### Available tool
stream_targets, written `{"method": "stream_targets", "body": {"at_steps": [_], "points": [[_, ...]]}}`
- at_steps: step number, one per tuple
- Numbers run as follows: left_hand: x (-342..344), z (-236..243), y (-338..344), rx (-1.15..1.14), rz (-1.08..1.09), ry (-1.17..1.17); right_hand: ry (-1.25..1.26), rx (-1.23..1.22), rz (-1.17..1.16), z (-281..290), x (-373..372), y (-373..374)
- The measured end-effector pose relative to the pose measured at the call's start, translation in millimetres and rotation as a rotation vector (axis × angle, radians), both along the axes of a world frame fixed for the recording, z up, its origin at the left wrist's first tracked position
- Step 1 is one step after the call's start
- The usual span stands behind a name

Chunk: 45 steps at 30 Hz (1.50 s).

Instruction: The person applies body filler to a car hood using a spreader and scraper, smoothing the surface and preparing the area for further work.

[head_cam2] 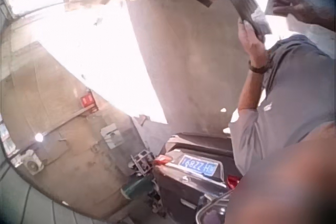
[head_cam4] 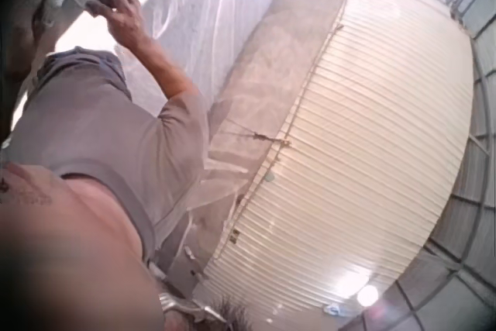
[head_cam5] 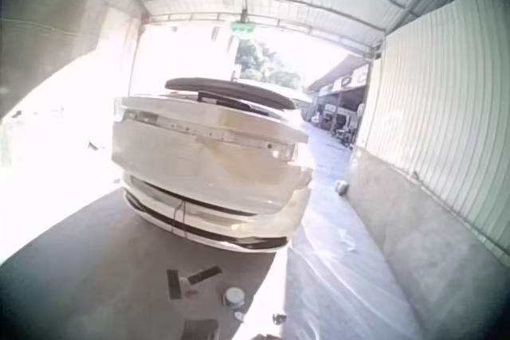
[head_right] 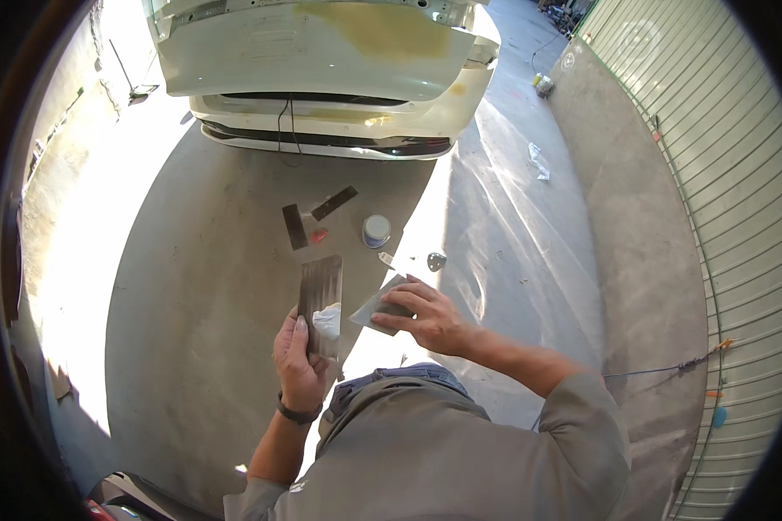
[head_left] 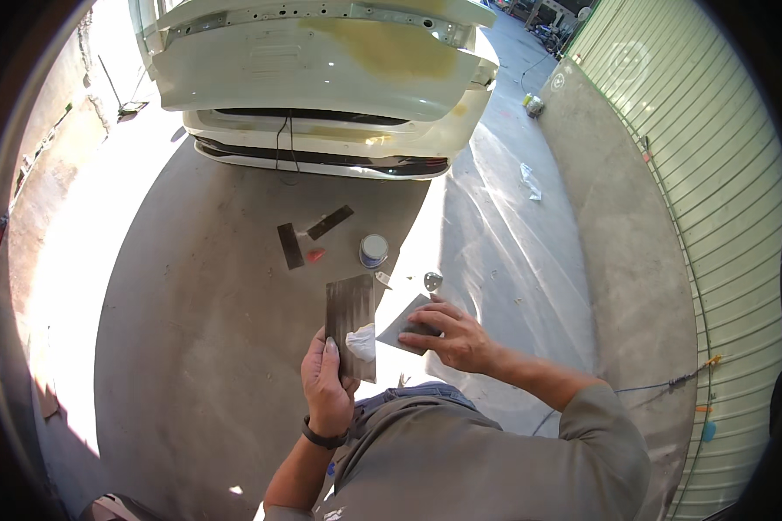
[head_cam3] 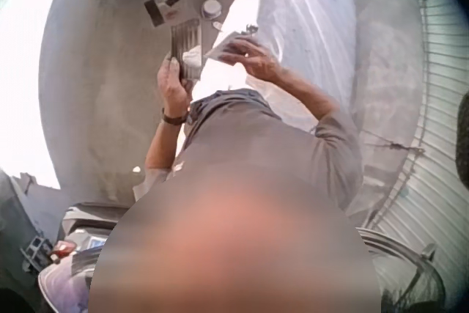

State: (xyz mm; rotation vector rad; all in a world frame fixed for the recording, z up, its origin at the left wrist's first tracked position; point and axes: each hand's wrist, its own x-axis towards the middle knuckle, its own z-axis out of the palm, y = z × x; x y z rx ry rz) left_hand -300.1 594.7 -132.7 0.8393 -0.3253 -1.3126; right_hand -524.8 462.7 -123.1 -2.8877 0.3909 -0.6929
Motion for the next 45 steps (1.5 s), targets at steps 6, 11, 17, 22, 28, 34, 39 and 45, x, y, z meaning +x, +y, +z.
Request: {"method": "stream_targets", "body": {"at_steps": [6,11,17,22,28,34,39,45], "points": [[12,-13,-15,-0.162,0.073,-0.972,-0.016,0.579,-0.308,49,10,2],[16,-17,-22,-0.042,-0.020,-1.004,0.415,0.740,-0.122,65,35,6],[10,-21,-40,-0.070,-0.010,-1.005,0.177,0.785,0.035,52,21,-14],[-13,-22,-73,-0.087,-0.068,-1.070,0.065,0.649,0.001,41,0,-49],[-59,-15,-130,0.003,-0.198,-1.017,0.058,0.435,-0.080,37,-55,-114],[-106,4,-176,-0.087,-0.126,-1.117,-0.049,0.424,-0.090,48,-112,-160],[-133,14,-204,0.041,-0.143,-1.045,0.101,0.429,0.146,50,-146,-179],[-156,24,-227,-0.195,-0.198,-1.102,0.099,0.412,0.194,47,-171,-186]]}}
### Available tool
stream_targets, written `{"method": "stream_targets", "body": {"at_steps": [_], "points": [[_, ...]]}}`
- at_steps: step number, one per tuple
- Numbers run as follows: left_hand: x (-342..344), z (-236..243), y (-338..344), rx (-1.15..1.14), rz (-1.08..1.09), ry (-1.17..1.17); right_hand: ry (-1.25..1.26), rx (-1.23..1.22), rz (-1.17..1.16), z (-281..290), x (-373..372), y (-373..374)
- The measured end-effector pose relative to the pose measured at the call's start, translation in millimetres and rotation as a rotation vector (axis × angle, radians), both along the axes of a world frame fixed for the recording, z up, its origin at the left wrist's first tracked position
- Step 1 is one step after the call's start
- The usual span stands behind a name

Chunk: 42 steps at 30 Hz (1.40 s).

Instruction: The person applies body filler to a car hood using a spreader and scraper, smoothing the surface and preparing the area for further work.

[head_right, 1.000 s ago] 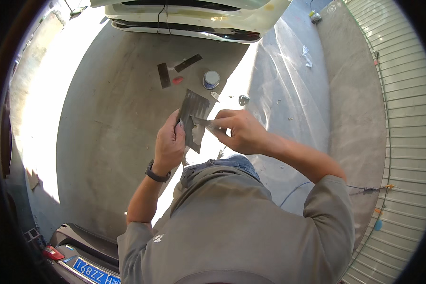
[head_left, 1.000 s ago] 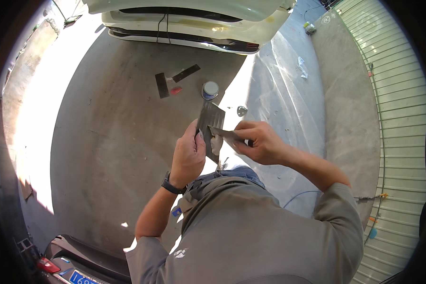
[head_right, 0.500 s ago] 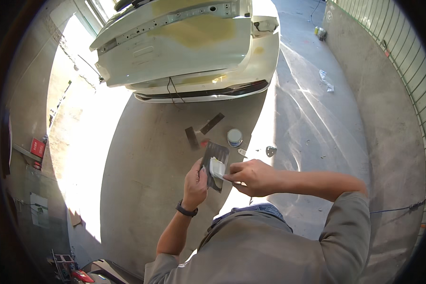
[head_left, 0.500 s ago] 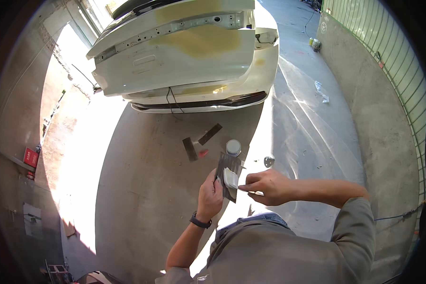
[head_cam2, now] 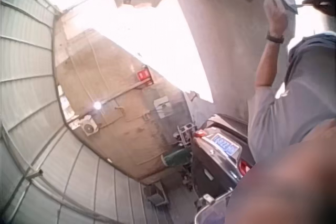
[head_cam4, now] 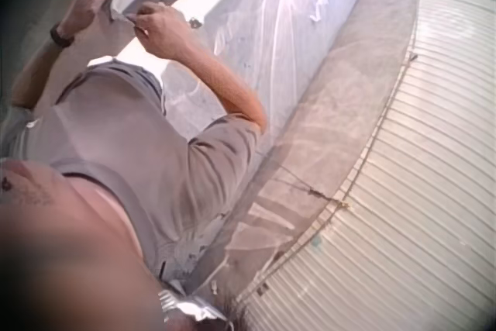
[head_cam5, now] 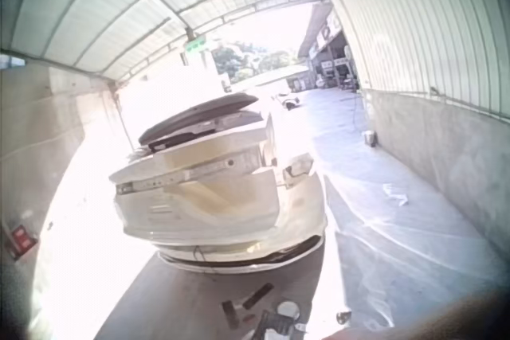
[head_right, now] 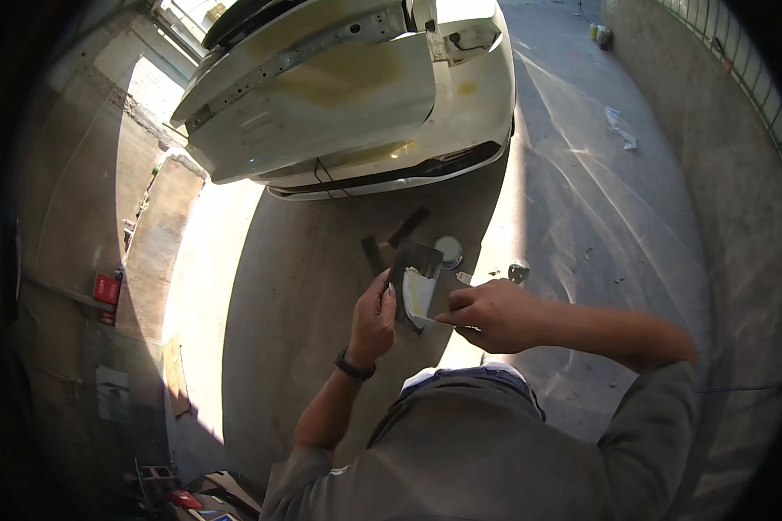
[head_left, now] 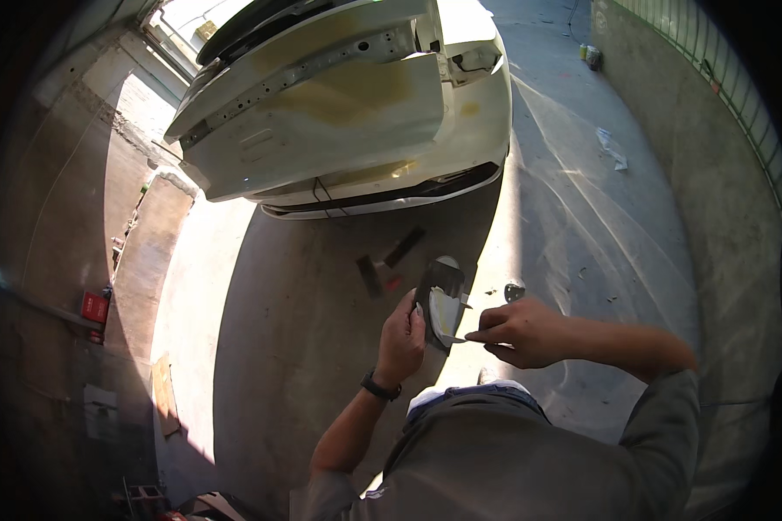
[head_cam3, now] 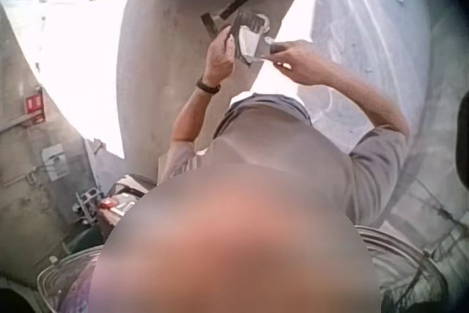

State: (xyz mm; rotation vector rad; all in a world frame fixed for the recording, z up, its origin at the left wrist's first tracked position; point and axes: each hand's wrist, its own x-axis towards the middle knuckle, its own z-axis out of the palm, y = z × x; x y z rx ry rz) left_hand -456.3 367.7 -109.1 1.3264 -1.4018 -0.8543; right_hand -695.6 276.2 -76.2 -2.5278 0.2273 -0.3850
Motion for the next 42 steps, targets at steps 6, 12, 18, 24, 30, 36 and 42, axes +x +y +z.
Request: {"method": "stream_targets", "body": {"at_steps": [6,12,18,24,30,36,42], "points": [[-3,1,-18,0.089,-0.061,-0.043,0.059,-0.058,-0.243,13,-10,-3],[13,-9,-30,0.022,-0.093,-0.051,0.022,-0.160,-0.365,23,7,-2],[56,-7,-45,-0.042,-0.116,0.016,-0.003,-0.209,-0.574,33,50,-12],[107,0,-56,0.033,-0.170,0.055,0.075,-0.125,-0.459,39,99,-18],[157,6,-61,0.062,-0.166,-0.041,0.107,-0.038,-0.383,39,143,-20],[190,5,-67,0.034,-0.082,0.011,0.245,-0.044,-0.239,42,180,-25],[202,6,-71,-0.034,-0.108,-0.075,0.078,-0.122,-0.215,41,193,-40]]}}
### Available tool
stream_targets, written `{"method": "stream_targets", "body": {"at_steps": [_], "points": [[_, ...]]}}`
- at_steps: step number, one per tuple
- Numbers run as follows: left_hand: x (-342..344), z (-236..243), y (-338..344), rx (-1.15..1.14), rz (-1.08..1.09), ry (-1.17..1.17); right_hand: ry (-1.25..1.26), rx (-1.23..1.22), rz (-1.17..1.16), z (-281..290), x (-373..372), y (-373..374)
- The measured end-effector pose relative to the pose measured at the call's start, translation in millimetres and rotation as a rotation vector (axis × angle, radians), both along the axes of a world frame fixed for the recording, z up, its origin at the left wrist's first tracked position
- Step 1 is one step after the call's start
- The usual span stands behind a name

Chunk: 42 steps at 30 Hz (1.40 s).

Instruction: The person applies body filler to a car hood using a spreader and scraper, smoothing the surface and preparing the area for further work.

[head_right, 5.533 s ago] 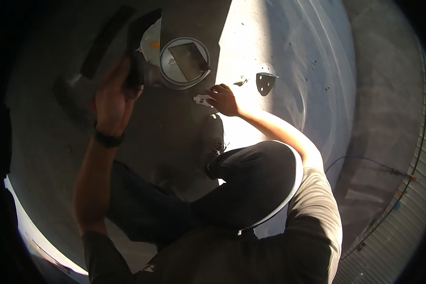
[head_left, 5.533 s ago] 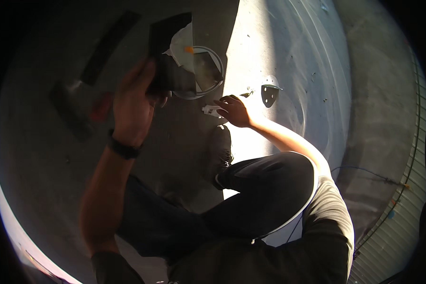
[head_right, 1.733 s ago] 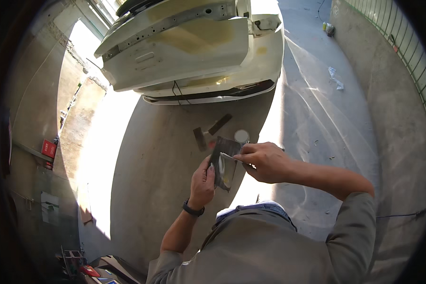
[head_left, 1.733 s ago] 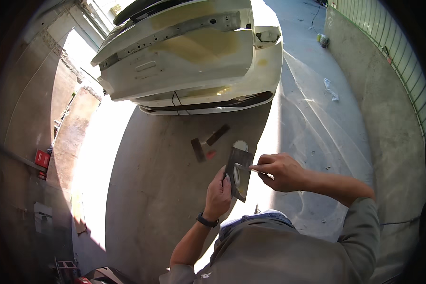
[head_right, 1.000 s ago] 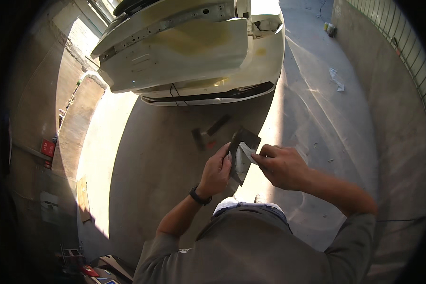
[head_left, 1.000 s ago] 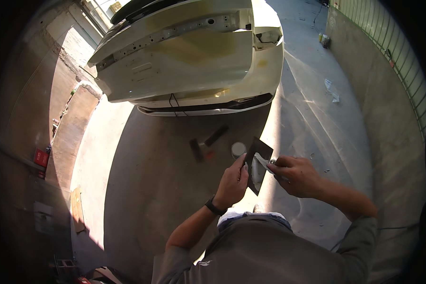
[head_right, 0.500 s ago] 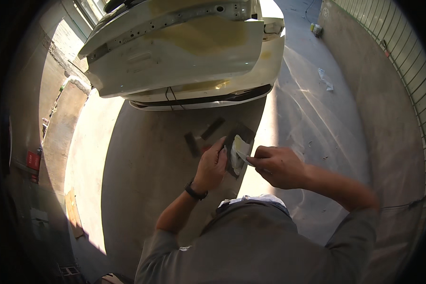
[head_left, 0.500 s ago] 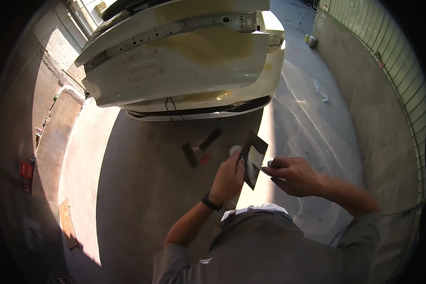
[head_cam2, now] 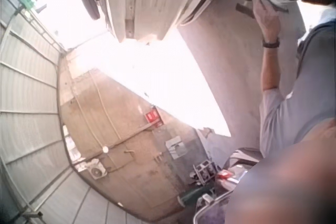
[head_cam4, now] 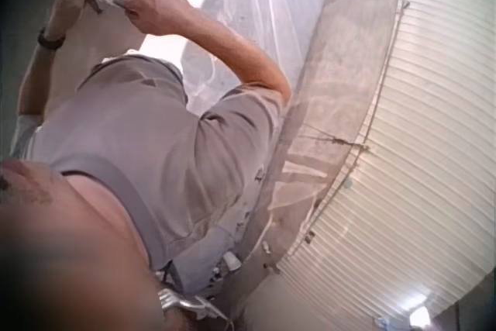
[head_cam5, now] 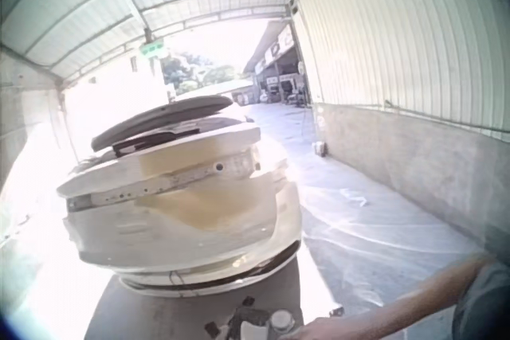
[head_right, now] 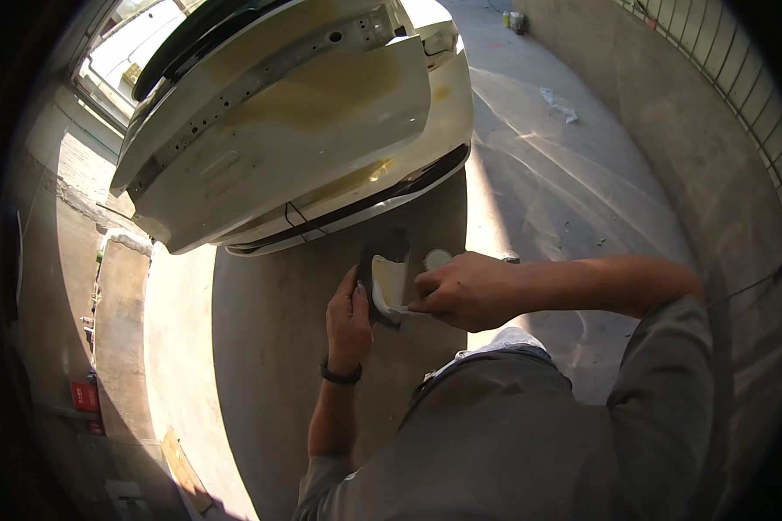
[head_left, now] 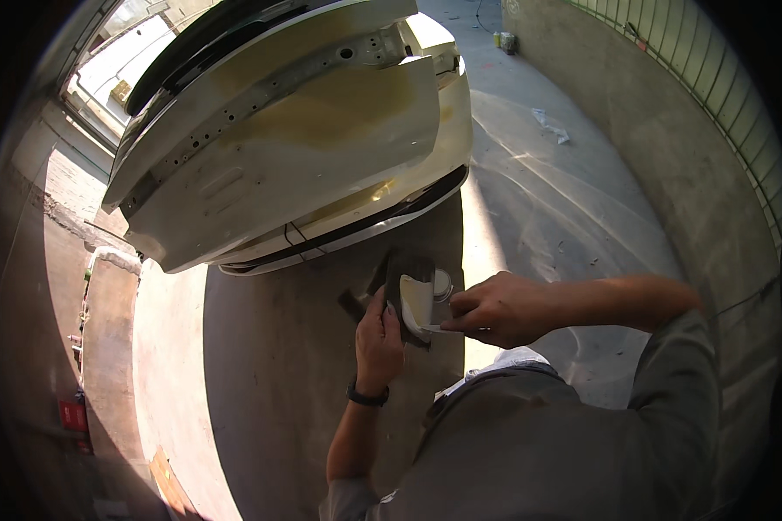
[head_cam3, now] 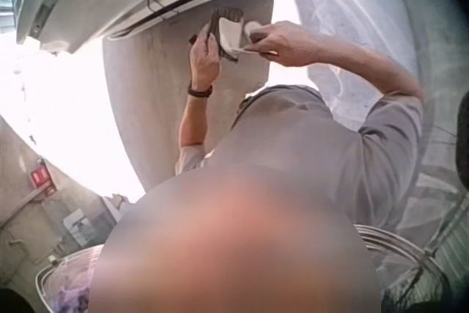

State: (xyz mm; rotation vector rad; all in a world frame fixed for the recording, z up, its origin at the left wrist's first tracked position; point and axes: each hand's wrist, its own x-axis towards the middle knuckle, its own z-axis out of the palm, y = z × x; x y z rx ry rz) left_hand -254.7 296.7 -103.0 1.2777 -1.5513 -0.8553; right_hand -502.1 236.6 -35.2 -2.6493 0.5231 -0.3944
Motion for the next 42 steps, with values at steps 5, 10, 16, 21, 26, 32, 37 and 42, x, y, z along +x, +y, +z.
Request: {"method": "stream_targets", "body": {"at_steps": [5,10,16,21,26,32,37,42], "points": [[-8,-5,-9,0.044,-0.037,0.068,-0.107,-0.076,-0.128,-8,-13,-11],[-32,-11,-34,-0.117,-0.082,0.054,-0.138,0.019,-0.162,-15,-43,-38],[-93,-3,-73,0.004,0.004,0.002,-0.089,0.080,-0.062,-25,-104,-83],[-148,7,-109,0.129,0.083,-0.106,-0.063,0.052,0.116,-27,-154,-120],[-189,10,-123,0.177,0.059,0.067,-0.184,-0.073,-0.126,-23,-189,-165],[-213,12,-137,0.126,0.181,0.031,-0.150,0.048,0.038,-14,-204,-192],[-214,12,-153,0.039,0.248,-0.024,0.038,0.149,0.222,-10,-206,-203],[-213,10,-168,0.029,0.139,-0.017,-0.128,-0.021,0.042,-6,-205,-208]]}}
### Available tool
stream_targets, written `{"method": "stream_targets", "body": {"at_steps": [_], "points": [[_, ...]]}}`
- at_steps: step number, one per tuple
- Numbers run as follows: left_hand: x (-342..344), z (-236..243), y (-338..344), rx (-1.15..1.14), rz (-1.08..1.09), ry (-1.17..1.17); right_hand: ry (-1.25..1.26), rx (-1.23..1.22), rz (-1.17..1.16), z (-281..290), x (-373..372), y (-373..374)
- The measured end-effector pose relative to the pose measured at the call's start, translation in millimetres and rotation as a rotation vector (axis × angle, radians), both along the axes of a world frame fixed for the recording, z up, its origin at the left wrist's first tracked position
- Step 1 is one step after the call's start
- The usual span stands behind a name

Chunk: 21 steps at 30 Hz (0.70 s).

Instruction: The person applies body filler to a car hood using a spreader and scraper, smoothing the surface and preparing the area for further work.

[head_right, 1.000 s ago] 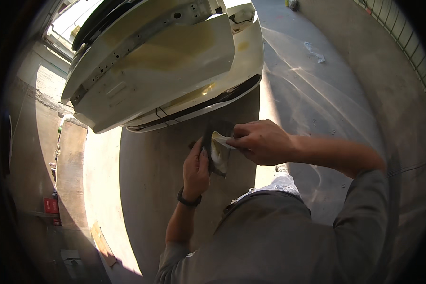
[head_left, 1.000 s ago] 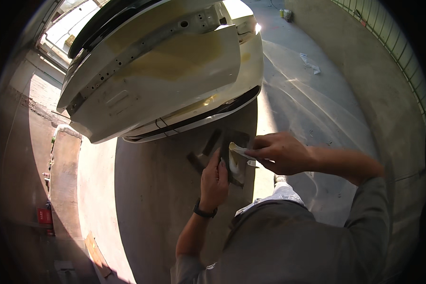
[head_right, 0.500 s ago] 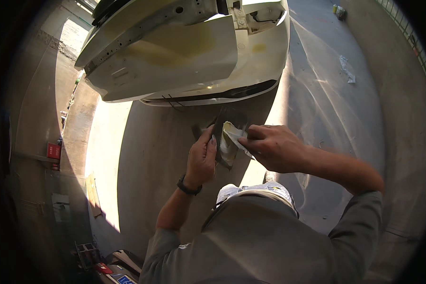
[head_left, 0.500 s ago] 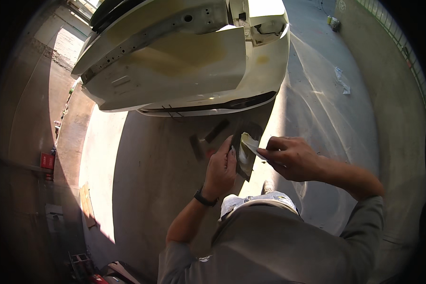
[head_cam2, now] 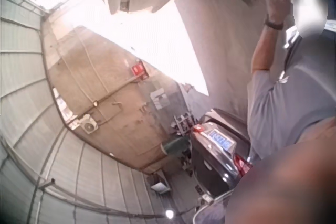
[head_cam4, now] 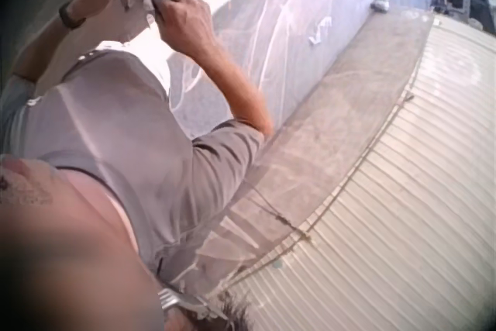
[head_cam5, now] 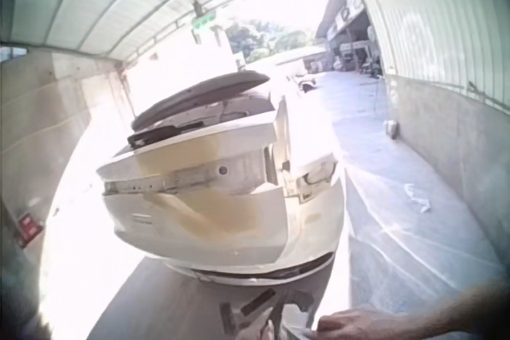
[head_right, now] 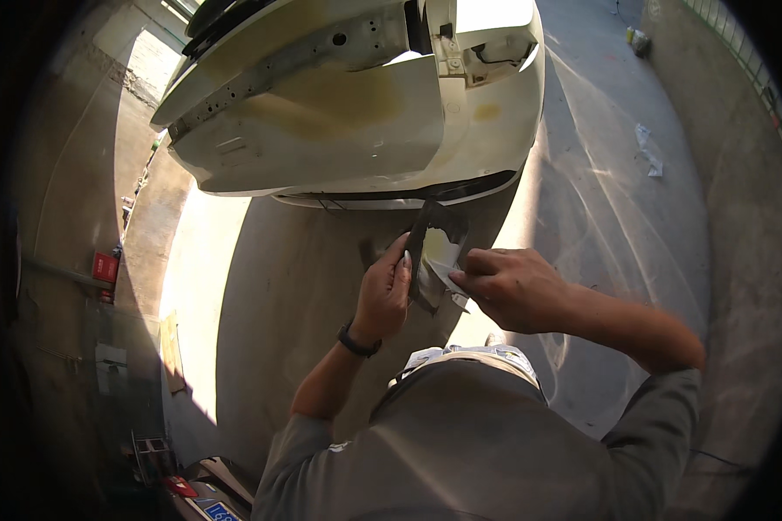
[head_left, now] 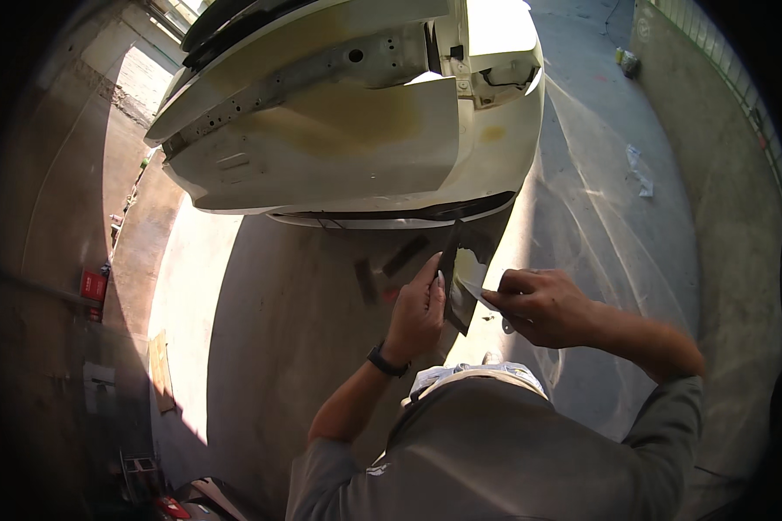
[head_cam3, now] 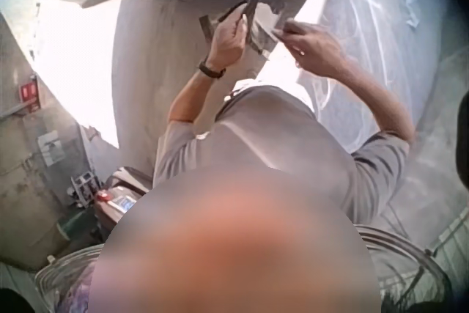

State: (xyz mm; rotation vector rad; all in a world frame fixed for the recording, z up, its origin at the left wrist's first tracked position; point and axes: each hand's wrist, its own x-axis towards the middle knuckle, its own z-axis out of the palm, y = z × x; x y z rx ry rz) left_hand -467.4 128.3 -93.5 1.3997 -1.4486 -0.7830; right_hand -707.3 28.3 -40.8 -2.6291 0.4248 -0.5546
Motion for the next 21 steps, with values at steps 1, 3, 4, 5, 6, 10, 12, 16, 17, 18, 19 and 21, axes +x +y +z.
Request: {"method": "stream_targets", "body": {"at_steps": [1,3,4,5,6,10,12,16,17,18,19,21], "points": [[1,0,-3,0.013,-0.001,-0.012,0.106,0.056,0.162,1,0,0],[4,0,-8,0.028,-0.028,-0.014,0.150,0.138,-0.022,3,1,-2],[4,0,-10,0.035,-0.049,0.003,0.009,0.039,-0.115,3,2,-2],[4,0,-10,0.026,-0.111,0.037,-0.088,-0.059,-0.298,3,2,-2],[6,-1,-14,0.028,-0.104,0.036,-0.074,-0.102,-0.145,2,3,-3],[12,0,-16,0.120,-0.049,0.004,0.145,0.124,-0.063,-1,4,-4],[13,2,-17,0.201,-0.108,0.042,-0.086,-0.003,-0.193,-2,6,-4],[12,11,-15,0.008,0.006,0.008,0.071,0.057,0.082,-1,11,-4],[13,14,-14,-0.004,-0.038,0.013,-0.060,0.076,0.033,0,13,-4],[12,16,-11,0.010,-0.050,0.002,-0.062,0.022,-0.113,1,14,-4],[12,18,-8,0.021,-0.104,0.012,-0.114,-0.038,-0.327,1,16,-3],[16,19,-6,-0.001,-0.027,-0.005,-0.055,-0.103,-0.038,2,18,-2]]}}
